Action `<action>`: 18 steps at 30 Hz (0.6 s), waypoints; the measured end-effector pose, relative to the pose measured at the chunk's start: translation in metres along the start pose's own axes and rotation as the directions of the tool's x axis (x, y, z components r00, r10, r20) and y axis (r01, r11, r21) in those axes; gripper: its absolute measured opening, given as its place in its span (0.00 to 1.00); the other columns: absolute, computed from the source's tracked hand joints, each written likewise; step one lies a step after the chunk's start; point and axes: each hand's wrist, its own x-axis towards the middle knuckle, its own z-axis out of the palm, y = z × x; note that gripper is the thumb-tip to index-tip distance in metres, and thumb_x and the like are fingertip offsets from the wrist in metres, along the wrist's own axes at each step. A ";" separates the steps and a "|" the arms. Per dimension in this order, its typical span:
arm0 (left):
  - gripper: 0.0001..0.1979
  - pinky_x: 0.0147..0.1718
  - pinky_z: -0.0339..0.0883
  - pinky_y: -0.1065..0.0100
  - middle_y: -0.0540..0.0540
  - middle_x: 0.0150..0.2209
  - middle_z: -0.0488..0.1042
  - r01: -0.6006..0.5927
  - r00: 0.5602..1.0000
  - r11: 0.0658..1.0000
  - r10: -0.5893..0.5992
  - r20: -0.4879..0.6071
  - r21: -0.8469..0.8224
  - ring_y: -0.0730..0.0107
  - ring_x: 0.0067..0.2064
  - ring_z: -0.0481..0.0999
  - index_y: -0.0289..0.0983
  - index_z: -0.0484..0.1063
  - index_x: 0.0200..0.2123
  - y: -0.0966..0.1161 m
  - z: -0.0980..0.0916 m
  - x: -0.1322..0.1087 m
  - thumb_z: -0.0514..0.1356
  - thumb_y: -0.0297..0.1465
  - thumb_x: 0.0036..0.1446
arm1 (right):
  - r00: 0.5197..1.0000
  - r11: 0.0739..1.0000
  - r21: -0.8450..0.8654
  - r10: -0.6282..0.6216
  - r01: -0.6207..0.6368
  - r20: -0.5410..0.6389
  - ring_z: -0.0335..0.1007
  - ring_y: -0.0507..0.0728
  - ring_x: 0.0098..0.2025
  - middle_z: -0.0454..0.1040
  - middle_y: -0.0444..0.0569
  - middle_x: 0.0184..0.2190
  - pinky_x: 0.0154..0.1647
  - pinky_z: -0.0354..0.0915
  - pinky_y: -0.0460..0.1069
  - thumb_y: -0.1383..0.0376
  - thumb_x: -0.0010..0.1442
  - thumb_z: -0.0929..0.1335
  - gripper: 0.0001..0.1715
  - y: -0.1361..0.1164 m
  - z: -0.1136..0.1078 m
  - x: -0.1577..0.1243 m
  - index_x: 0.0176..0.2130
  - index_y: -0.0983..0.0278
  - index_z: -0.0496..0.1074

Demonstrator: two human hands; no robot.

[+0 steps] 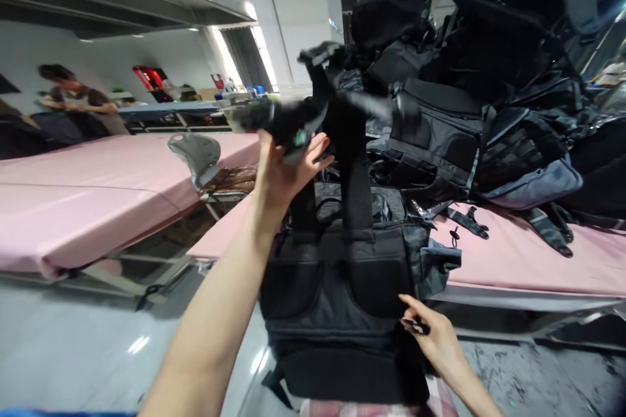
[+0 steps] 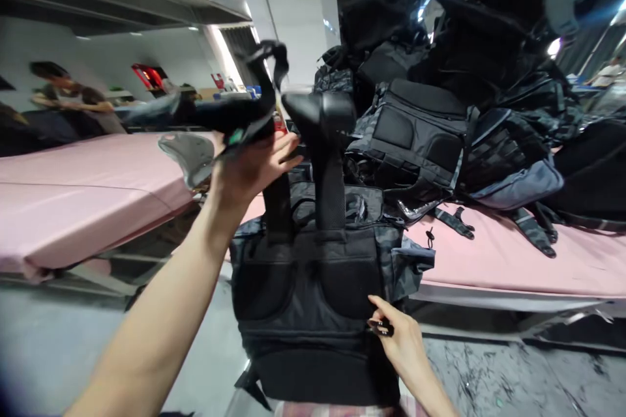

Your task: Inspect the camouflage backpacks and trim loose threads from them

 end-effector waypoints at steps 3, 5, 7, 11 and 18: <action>0.45 0.44 0.62 0.51 0.32 0.50 0.67 0.060 0.998 0.978 -0.051 0.046 -0.202 0.51 0.52 0.66 0.30 0.66 0.46 -0.028 -0.017 0.033 0.31 0.61 0.50 | 1.000 0.999 -0.051 -0.004 0.005 0.026 0.72 0.53 0.34 0.75 0.44 0.32 0.38 0.65 0.47 0.65 0.54 0.65 0.21 0.007 0.001 0.000 0.49 0.58 0.70; 0.40 0.44 0.63 0.53 0.33 0.53 0.64 0.120 0.992 0.981 -0.125 -0.022 -0.153 0.51 0.52 0.66 0.36 0.64 0.49 -0.057 -0.038 0.037 0.44 0.62 0.47 | 0.998 0.998 -0.068 -0.013 0.018 0.065 0.72 0.54 0.34 0.75 0.44 0.31 0.38 0.64 0.47 0.63 0.55 0.66 0.20 0.009 -0.003 0.002 0.49 0.59 0.70; 0.35 0.46 0.62 0.55 0.36 0.53 0.64 0.154 0.979 0.988 -0.150 -0.135 0.015 0.54 0.52 0.66 0.38 0.62 0.50 -0.085 -0.061 0.028 0.55 0.56 0.47 | 0.997 0.995 -0.091 -0.026 0.032 0.069 0.72 0.54 0.33 0.75 0.44 0.31 0.36 0.65 0.46 0.62 0.55 0.66 0.20 0.006 -0.009 0.006 0.48 0.59 0.70; 0.19 0.47 0.58 0.60 0.40 0.42 0.73 0.028 0.973 0.811 0.112 -0.201 0.585 0.59 0.44 0.70 0.34 0.72 0.40 -0.125 -0.073 -0.020 0.62 0.41 0.49 | 0.982 0.957 -0.259 -0.158 0.127 -0.102 0.72 0.54 0.34 0.74 0.45 0.34 0.35 0.64 0.46 0.58 0.56 0.67 0.22 -0.018 -0.024 0.026 0.50 0.58 0.68; 0.04 0.41 0.53 0.61 0.49 0.32 0.76 -0.459 0.821 0.297 0.502 0.273 0.837 0.66 0.38 0.70 0.41 0.74 0.32 -0.166 0.015 -0.105 0.62 0.33 0.52 | 0.777 0.690 -0.669 -0.570 0.276 -0.267 0.68 0.57 0.37 0.73 0.51 0.36 0.37 0.61 0.49 0.60 0.61 0.64 0.14 -0.055 -0.025 0.079 0.43 0.66 0.68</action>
